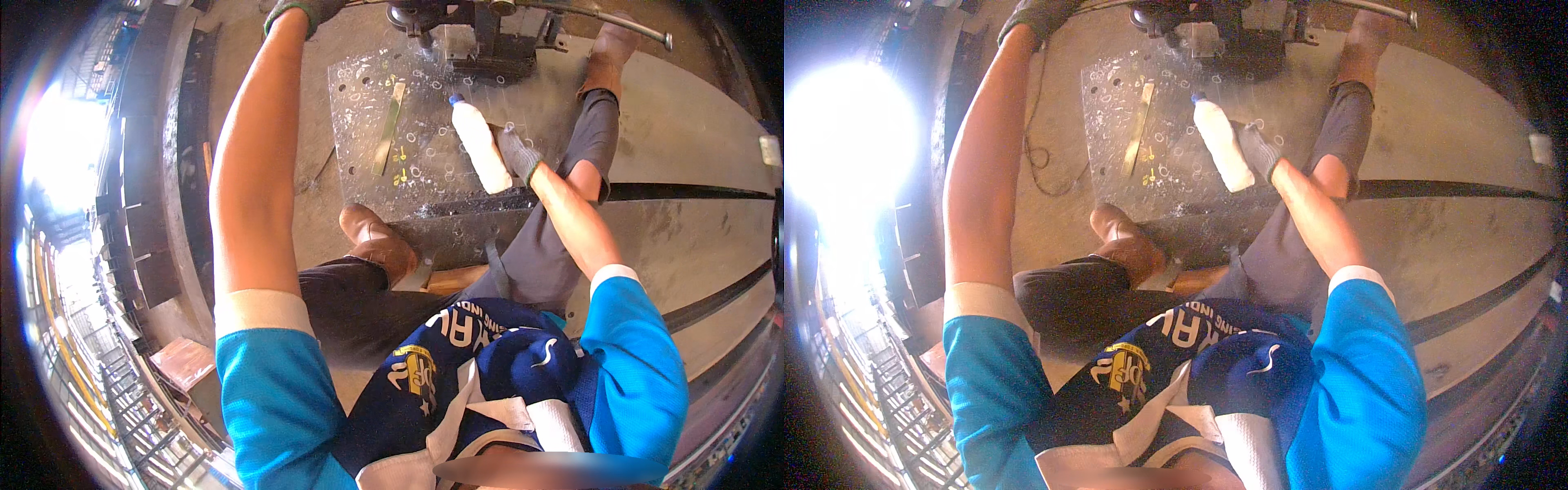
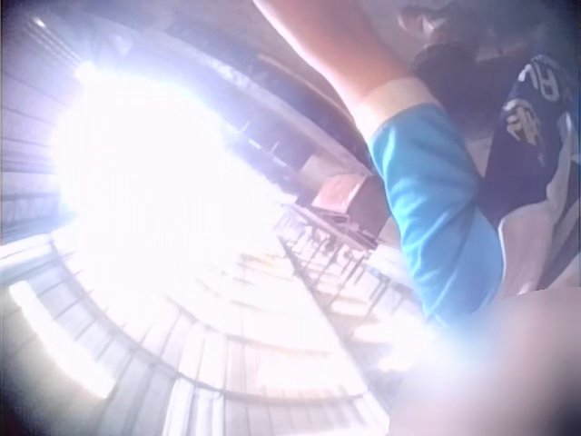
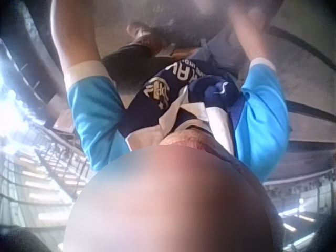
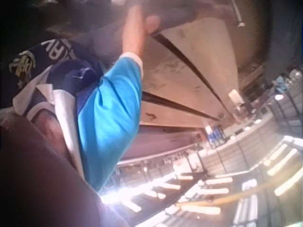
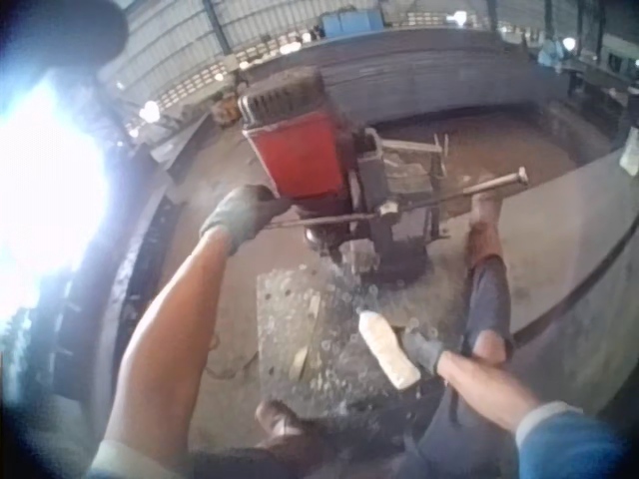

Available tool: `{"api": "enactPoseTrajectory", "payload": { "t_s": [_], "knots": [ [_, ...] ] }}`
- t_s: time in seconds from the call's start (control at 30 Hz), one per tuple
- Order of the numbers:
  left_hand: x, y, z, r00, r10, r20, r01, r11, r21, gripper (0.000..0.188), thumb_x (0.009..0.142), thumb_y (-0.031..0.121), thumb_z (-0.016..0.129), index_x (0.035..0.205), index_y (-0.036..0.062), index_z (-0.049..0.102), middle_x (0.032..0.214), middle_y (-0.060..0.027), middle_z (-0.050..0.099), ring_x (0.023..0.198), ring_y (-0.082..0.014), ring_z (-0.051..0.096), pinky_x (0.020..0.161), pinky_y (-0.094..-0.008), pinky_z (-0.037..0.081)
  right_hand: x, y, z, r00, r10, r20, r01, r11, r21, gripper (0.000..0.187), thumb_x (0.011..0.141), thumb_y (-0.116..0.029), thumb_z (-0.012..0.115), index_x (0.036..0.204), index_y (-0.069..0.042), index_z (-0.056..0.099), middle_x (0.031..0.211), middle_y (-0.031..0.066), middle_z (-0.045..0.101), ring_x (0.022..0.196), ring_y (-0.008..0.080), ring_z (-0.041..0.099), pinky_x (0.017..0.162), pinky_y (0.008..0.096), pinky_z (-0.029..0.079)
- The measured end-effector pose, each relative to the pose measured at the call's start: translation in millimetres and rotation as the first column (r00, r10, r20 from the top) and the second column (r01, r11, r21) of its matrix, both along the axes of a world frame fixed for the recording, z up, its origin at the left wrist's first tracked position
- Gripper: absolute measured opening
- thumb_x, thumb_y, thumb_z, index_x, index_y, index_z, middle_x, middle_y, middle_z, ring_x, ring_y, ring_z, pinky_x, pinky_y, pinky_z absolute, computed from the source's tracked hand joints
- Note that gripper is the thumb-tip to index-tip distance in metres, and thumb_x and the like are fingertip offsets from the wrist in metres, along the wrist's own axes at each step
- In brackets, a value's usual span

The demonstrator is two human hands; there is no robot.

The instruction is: The person operates a drill press on a metal plate, repeatedly lowering the spindle to drill holes at marked locations. They apply liquid from a white bottle to the work area between drilling cycles and reposition the plate as needed.

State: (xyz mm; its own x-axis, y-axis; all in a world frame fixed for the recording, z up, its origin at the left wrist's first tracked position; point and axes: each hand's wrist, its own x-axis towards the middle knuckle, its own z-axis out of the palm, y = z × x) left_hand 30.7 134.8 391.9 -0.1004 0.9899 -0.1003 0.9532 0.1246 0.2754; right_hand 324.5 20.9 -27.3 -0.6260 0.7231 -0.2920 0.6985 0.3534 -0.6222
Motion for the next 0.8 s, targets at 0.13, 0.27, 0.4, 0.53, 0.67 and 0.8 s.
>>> {"api": "enactPoseTrajectory", "payload": {
  "t_s": [0.13, 0.27, 0.4, 0.53, 0.67, 0.8],
  "knots": [
    [-0.2, -0.8, -4.8, 0.925, -0.266, -0.271, 0.293, 0.954, 0.064, 0.061, 0.095, 0.057, 0.060, 0.117, 0.0022, 0.074, 0.113, -0.0209, 0.075, 0.104, -0.0356, 0.072, 0.091, -0.0444, 0.054, -0.8, 1.4, -2.6, 0.936, 0.149, 0.317, -0.220, 0.955, 0.200, 0.045, 0.104, -0.029, 0.047, 0.141, -0.005, 0.054, 0.132, 0.0151, 0.066, 0.116, 0.0286, 0.064, 0.096, 0.0450, 0.049],
    [-2.7, 13.1, -15.9, 0.896, -0.188, -0.402, 0.223, 0.974, 0.041, 0.055, 0.103, 0.052, 0.051, 0.110, 0.0030, 0.075, 0.113, -0.0213, 0.074, 0.105, -0.0372, 0.071, 0.090, -0.0470, 0.054, -1.2, 4.7, -18.2, 0.827, 0.185, 0.531, -0.380, 0.880, 0.285, 0.048, 0.101, -0.028, 0.052, 0.144, -0.008, 0.055, 0.134, 0.0148, 0.067, 0.119, 0.0271, 0.065, 0.097, 0.0467, 0.050],
    [-10.7, 33.0, -26.9, 0.692, -0.366, -0.622, 0.493, 0.870, 0.036, 0.053, 0.105, 0.048, 0.046, 0.100, 0.0052, 0.078, 0.102, -0.0204, 0.076, 0.099, -0.0389, 0.072, 0.086, -0.0495, 0.055, 3.5, 3.5, -34.7, 0.651, 0.124, 0.749, -0.573, 0.727, 0.378, 0.042, 0.098, -0.022, 0.056, 0.136, -0.006, 0.062, 0.122, 0.0158, 0.072, 0.110, 0.0261, 0.069, 0.091, 0.0434, 0.053],
    [-10.8, 31.5, -32.6, 0.689, -0.273, -0.671, 0.311, 0.948, -0.067, 0.055, 0.102, 0.053, 0.051, 0.106, 0.0049, 0.077, 0.106, -0.0211, 0.076, 0.101, -0.0380, 0.072, 0.088, -0.0478, 0.055, 13.2, -3.1, -36.3, 0.986, -0.157, -0.054, 0.160, 0.985, 0.065, 0.036, 0.104, -0.019, 0.041, 0.119, 0.001, 0.067, 0.107, 0.0196, 0.073, 0.099, 0.0269, 0.071, 0.086, 0.0390, 0.053],
    [-3.8, 9.9, -20.2, 0.995, -0.011, -0.098, 0.026, 0.987, 0.158, 0.065, 0.090, 0.061, 0.066, 0.119, 0.0028, 0.075, 0.113, -0.0205, 0.075, 0.106, -0.0325, 0.072, 0.093, -0.0421, 0.053, 14.5, -2.2, -36.8, 0.555, -0.650, -0.519, -0.014, 0.617, -0.787, 0.035, 0.103, -0.015, 0.041, 0.126, 0.002, 0.061, 0.112, 0.0198, 0.073, 0.096, 0.0293, 0.071, 0.085, 0.0387, 0.054],
    [4.5, 4.1, -5.9, 0.996, -0.062, -0.056, 0.066, 0.996, 0.062, 0.060, 0.091, 0.056, 0.067, 0.117, 0.0028, 0.075, 0.112, -0.0190, 0.076, 0.104, -0.0315, 0.073, 0.092, -0.0415, 0.054, -3.2, 7.5, -55.8, 0.737, -0.453, -0.502, 0.132, 0.825, -0.550, 0.040, 0.106, -0.023, 0.039, 0.132, -0.002, 0.060, 0.117, 0.0130, 0.072, 0.097, 0.0240, 0.070, 0.085, 0.0360, 0.054]
  ]
}}
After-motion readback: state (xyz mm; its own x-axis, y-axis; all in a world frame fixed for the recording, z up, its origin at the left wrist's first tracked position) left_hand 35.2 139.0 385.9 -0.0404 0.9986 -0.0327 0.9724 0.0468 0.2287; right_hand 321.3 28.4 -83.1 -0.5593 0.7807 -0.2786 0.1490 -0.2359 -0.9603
